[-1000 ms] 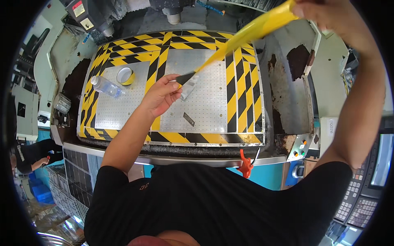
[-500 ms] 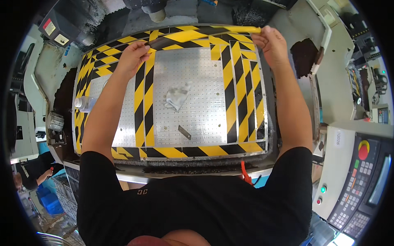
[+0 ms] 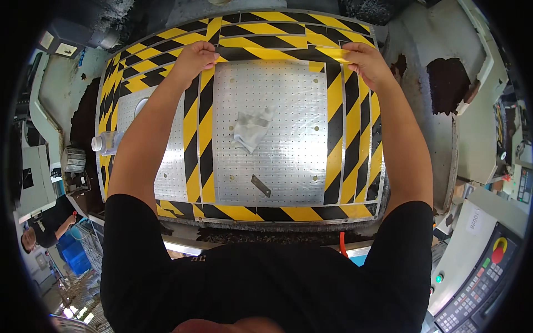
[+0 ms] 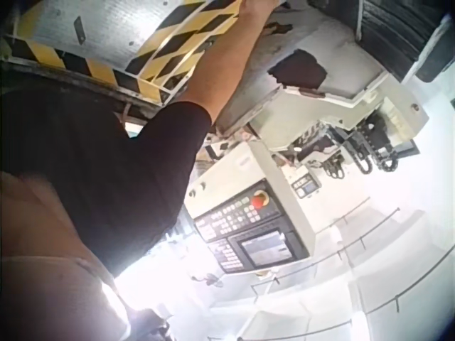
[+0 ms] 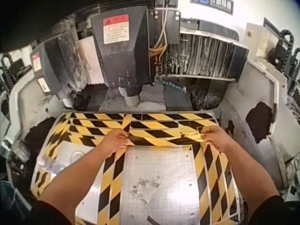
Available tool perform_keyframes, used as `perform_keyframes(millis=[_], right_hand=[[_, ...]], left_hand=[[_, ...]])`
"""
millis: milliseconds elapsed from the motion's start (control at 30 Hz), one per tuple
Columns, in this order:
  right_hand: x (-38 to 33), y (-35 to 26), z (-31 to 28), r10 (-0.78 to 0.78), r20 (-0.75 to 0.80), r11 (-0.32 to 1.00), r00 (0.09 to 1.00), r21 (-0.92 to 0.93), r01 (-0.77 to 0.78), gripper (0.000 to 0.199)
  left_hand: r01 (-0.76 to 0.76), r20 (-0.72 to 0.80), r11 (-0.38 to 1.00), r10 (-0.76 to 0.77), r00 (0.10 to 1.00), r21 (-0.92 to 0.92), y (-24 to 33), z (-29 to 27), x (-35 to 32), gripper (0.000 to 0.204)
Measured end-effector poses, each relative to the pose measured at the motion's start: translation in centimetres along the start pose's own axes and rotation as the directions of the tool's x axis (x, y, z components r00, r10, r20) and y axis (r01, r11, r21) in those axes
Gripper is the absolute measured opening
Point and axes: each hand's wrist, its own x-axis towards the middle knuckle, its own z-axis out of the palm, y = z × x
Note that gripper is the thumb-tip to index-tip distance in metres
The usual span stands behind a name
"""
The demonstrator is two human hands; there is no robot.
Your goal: The person sprays the work surface with a nozzle, wipes it with a cloth, and places a panel on it. They use a blade to remove old tape, apply new tape from a roll, and trim the edges before placing the panel back down for final adjustments.
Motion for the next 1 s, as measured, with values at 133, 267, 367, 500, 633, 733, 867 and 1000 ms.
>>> perform_keyframes(millis=[133,267,367,500,633,733,867,1000], right_hand=[[0.2,0.7,1.4,-0.126,0.015,0.745,0.992,-0.659,0.105,0.037],[0.3,1.6,2.4,-0.164,-0.045,0.707,0.985,-0.702,0.086,0.043],[0.3,0.7,3.5,-0.153,-0.052,0.623,0.987,-0.780,0.055,0.048],[0.1,-0.1,4.6,-0.085,-0.085,0.565,0.993,-0.825,-0.022,0.050],[0.7,0.5,4.5,-0.106,-0.116,0.544,0.988,-0.838,-0.040,0.051],[0.9,0.4,4.5,-0.103,-0.106,0.536,0.989,-0.843,-0.034,0.051],[0.6,-0.2,5.1,-0.009,-0.117,0.560,0.993,-0.823,-0.092,0.052],[0.6,-0.1,4.8,-0.051,-0.113,0.556,0.992,-0.829,-0.066,0.053]], left_hand=[[-0.028,0.010,0.981,0.027,1.000,0.190,-0.4,0.5,0.5,0.017],[-0.015,-0.090,0.917,0.055,0.994,0.399,-0.8,0.8,0.4,0.015],[-0.008,-0.088,0.888,0.055,0.995,0.459,-1.6,0.3,0.2,0.015],[0.021,-0.069,0.868,0.015,0.997,0.496,-1.2,0.1,0.3,0.017],[0.114,-0.061,0.869,-0.097,0.993,0.481,-0.1,0.1,1.0,0.018],[0.116,-0.068,0.862,-0.094,0.993,0.494,0.0,0.1,1.0,0.017],[0.104,-0.051,0.855,-0.090,0.995,0.508,-0.1,-0.1,0.8,0.017],[0.097,-0.055,0.829,-0.080,0.995,0.550,0.0,0.3,0.8,0.016]])
